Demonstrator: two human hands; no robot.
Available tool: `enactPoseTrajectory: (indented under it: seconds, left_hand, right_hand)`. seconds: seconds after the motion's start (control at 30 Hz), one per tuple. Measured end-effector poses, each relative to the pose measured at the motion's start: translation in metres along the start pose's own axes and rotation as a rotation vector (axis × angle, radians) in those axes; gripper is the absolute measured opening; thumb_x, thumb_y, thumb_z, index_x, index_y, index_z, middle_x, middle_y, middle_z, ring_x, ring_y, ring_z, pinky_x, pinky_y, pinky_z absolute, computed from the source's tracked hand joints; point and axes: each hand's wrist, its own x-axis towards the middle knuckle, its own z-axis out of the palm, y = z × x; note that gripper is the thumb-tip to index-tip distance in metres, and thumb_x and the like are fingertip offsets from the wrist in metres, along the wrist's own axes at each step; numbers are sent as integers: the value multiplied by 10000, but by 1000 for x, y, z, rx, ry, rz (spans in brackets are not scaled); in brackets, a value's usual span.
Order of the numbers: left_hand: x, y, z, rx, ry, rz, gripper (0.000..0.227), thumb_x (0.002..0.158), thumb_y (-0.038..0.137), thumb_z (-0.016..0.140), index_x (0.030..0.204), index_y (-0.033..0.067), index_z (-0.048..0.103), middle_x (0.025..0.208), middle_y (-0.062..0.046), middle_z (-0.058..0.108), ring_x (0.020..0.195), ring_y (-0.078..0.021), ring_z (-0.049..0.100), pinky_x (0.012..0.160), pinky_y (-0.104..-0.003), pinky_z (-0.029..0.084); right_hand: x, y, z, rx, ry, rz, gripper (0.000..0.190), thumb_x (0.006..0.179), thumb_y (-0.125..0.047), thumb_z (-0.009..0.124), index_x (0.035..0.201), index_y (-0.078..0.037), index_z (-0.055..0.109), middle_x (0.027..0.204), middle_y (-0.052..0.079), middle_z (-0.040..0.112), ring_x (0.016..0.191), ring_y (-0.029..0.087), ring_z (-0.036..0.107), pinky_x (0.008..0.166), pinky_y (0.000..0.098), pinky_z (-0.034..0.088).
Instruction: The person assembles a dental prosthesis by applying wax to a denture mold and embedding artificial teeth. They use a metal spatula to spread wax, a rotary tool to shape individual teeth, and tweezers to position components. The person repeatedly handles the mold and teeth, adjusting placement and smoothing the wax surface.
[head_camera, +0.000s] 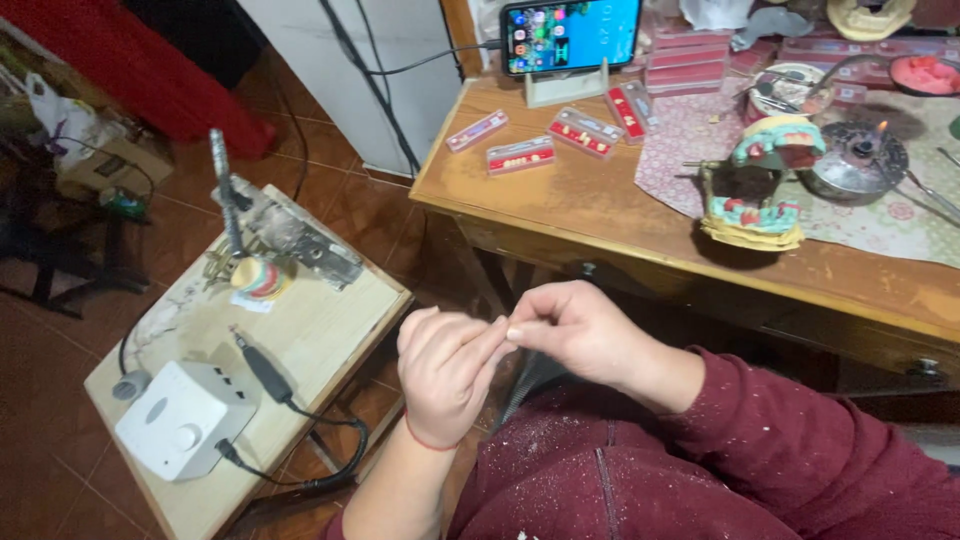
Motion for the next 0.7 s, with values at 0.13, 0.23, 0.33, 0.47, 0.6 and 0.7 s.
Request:
enactPoseTrajectory:
  seconds: [0.13, 0.23, 0.33, 0.47, 0.6, 0.7]
  left_hand:
    - [-24, 2, -28, 56, -9, -61, 217, 811, 163, 847, 984, 64, 762, 845, -32, 674, 815, -209, 639, 838, -383, 459]
    - [-41, 3, -46, 113, 25, -60, 170, 831, 146, 847, 947, 69, 749, 845, -32, 681, 814, -209, 649, 849, -382, 462]
    - [-59, 0, -54, 148, 93, -9, 167, 835, 155, 844, 944, 70, 749, 867, -39, 692, 830, -211, 657, 866, -391, 461]
    - [-74, 3, -70, 139, 85, -27, 124, 873, 143, 854, 951, 91, 772, 865, -11, 705, 817, -162, 653, 819, -367, 441]
    - [-100, -23, -89, 144, 15, -127, 76, 869, 136, 792, 918, 98, 747, 877, -27, 696, 855, -213, 650, 872, -413, 471]
    - [-143, -75, -100, 352, 5, -309, 45, 874, 163, 763, 867, 124, 742, 867, -35, 717, 857, -235, 664, 872, -431, 469]
  right_hand:
    - [4, 7, 32, -26, -108, -52, 92, 912, -80, 711, 846, -16, 725, 770, -15, 700, 735, 55, 613, 681, 239, 524]
    - [2, 8, 52, -49, -166, -51, 112, 923, -86, 719, 836, -17, 708, 764, -28, 673, 731, 46, 573, 666, 231, 494]
    - [-5, 6, 65, -190, -178, -75, 146, 911, -97, 747, 814, -14, 679, 716, -22, 605, 683, 61, 519, 621, 237, 462]
    - [-31, 6, 57, -249, -184, -127, 85, 878, -96, 669, 832, -26, 684, 768, -24, 637, 730, 64, 570, 663, 237, 495]
    - [-69, 49, -46, -333, -54, 127, 131, 891, -120, 631, 834, -10, 672, 731, 32, 568, 644, 136, 495, 558, 293, 406]
    - [-91, 104, -138, -395, -165, 154, 123, 896, -138, 620, 904, -19, 649, 798, 41, 573, 699, 149, 513, 606, 307, 414]
